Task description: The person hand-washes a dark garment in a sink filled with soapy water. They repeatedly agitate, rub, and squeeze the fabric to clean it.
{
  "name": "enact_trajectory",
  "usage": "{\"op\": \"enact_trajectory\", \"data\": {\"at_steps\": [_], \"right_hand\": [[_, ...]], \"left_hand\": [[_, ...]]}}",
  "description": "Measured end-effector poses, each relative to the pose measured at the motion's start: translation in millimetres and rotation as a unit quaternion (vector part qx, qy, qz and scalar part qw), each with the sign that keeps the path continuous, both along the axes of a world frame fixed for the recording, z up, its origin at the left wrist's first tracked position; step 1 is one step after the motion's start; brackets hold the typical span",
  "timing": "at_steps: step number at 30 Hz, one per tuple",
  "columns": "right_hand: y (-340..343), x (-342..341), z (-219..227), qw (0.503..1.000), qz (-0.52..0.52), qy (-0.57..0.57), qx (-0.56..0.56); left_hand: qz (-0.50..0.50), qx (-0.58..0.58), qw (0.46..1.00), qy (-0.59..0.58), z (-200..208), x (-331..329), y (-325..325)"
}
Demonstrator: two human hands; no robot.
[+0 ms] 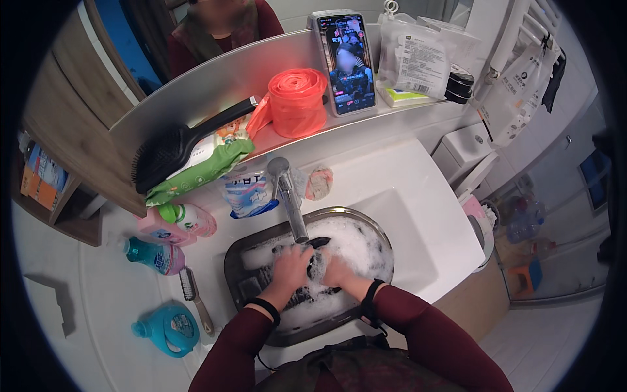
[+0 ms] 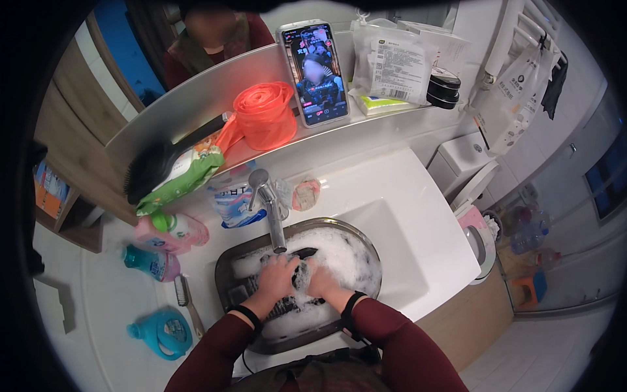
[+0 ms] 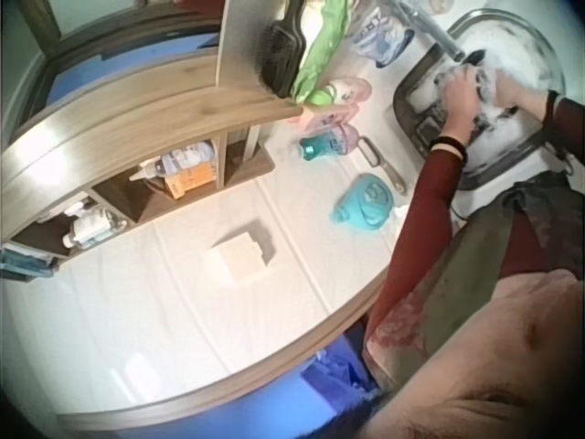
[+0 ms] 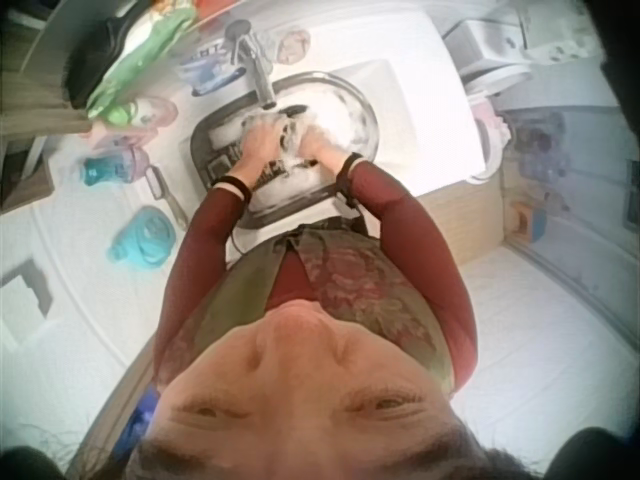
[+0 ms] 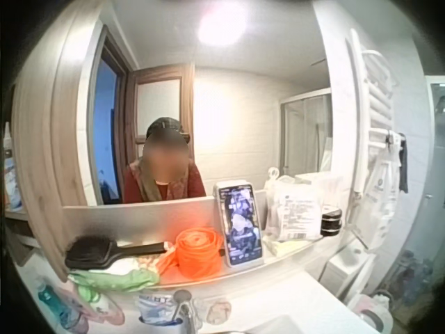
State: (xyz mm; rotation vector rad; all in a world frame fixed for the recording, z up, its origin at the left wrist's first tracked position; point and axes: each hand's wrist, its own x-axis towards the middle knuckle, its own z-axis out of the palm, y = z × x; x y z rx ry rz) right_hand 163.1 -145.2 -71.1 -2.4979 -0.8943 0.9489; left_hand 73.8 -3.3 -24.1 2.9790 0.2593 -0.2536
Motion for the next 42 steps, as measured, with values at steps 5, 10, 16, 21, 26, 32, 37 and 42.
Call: {"op": "enact_trajectory", "data": {"at_steps": [5,10,16,21,26,32,37,42], "right_hand": [[20,26,-5,0.999,-0.024,0.032,0.005],[22,26,-17,0.998,-0.062,0.031,0.006],[-22,8,-31,0.974,0.004,0.053,0.221],[-44,-3,-25,0.988,0.071,0.054,0.129],[-41,-25,12,0.961,0.064,0.003,0.269],[-56,-87,48,0.946,0.166,-0.164,0.225],[-46,-106,38,0.969,0.199,-0.142,0.028],[-23,-78,17,0.943,0.282,-0.076,-0.158]], "left_hand": [[0.027,-0.005,0.996,0.085,-3,34,16],[0.023,0.016,0.999,0.017,-6,30,13],[-0.024,0.050,0.998,-0.044,4,-34,-16],[-0.059,0.030,0.996,-0.053,6,-97,-33],[0.066,-0.003,0.992,-0.107,22,-116,-32],[0.198,-0.128,0.972,-0.010,32,-121,-53],[0.130,-0.006,0.991,0.023,23,-104,-54],[0.056,-0.021,0.997,0.055,15,-63,-40]]}}
